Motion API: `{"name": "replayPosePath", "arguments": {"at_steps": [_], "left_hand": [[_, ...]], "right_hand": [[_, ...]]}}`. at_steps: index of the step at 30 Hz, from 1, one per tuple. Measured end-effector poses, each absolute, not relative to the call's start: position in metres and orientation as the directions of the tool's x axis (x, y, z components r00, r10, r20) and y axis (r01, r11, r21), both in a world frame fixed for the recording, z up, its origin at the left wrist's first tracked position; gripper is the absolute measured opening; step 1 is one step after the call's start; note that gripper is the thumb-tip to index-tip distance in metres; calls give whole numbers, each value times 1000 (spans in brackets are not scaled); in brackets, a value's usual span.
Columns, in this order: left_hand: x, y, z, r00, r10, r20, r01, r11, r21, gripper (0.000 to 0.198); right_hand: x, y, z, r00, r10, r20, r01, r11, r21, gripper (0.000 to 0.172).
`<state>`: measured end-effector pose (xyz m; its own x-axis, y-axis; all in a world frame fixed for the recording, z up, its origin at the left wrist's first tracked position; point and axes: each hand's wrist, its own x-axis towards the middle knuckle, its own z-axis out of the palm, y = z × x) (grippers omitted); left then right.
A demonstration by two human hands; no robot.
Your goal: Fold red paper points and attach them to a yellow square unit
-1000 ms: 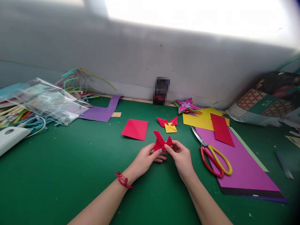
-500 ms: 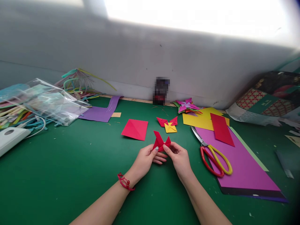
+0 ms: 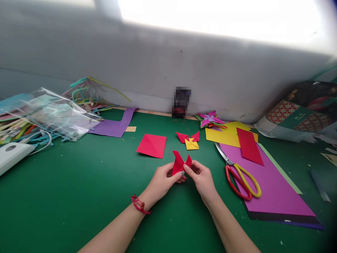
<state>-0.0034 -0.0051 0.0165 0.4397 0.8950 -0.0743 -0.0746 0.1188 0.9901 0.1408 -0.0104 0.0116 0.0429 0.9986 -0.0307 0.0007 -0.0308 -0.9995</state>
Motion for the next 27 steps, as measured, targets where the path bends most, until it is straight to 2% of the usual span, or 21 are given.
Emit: {"name": "replayPosePath", "arguments": {"at_steps": [15, 20, 27], "left_hand": [[-1, -8, 18, 436, 893, -112, -12, 130, 991, 32], [-3, -7, 18, 446, 888, -109, -24, 134, 991, 34], [-5, -7, 18, 422, 902, -86, -42, 114, 993, 38]], "right_hand": [[144, -10, 13, -19, 999, -33, 37, -32, -999, 21], [145, -12, 17, -92, 995, -49, 19, -48, -999, 19], [142, -14, 25, -86, 994, -61, 10, -60, -998, 22]]}}
